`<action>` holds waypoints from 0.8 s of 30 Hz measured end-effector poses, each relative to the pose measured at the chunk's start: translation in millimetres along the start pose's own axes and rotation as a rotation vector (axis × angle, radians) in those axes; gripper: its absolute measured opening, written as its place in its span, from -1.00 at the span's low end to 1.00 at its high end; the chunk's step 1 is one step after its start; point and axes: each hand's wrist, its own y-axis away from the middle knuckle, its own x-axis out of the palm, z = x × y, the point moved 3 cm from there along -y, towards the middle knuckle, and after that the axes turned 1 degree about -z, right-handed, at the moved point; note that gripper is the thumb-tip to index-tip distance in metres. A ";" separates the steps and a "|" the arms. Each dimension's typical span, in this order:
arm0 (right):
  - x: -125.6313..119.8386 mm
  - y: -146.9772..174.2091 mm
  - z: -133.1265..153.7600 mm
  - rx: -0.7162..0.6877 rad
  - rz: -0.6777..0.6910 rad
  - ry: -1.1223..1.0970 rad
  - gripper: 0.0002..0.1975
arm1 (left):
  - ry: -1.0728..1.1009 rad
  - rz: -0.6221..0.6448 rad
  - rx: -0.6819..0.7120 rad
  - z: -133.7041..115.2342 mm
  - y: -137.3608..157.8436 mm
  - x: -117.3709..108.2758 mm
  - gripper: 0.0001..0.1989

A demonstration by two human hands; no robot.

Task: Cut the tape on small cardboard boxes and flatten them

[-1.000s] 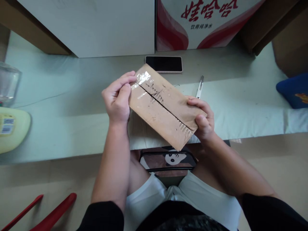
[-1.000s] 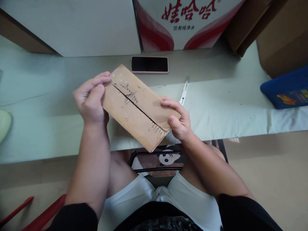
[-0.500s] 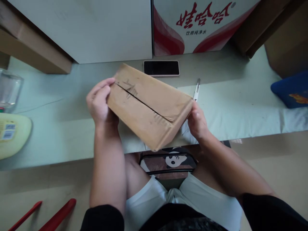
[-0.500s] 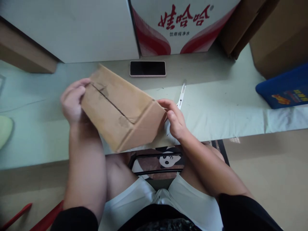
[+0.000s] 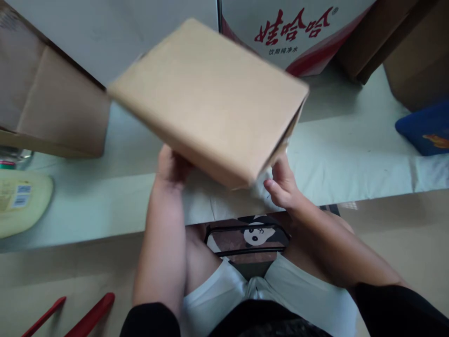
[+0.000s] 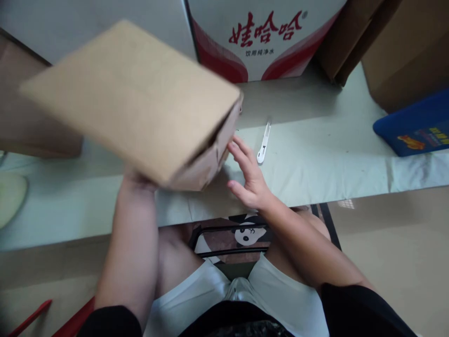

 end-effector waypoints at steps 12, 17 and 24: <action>-12.0 -2.9 6.8 0.026 -0.247 -0.066 -0.51 | -0.126 0.332 -0.471 -2.0 27.1 36.4 -0.28; -18.3 -1.7 2.9 0.075 -0.316 -0.078 -0.57 | -0.224 0.475 -0.542 -8.5 30.3 39.1 -0.31; -13.5 -8.2 -0.1 0.058 -0.323 -0.053 -0.61 | -0.401 0.093 -0.277 -32.3 17.4 16.6 -0.58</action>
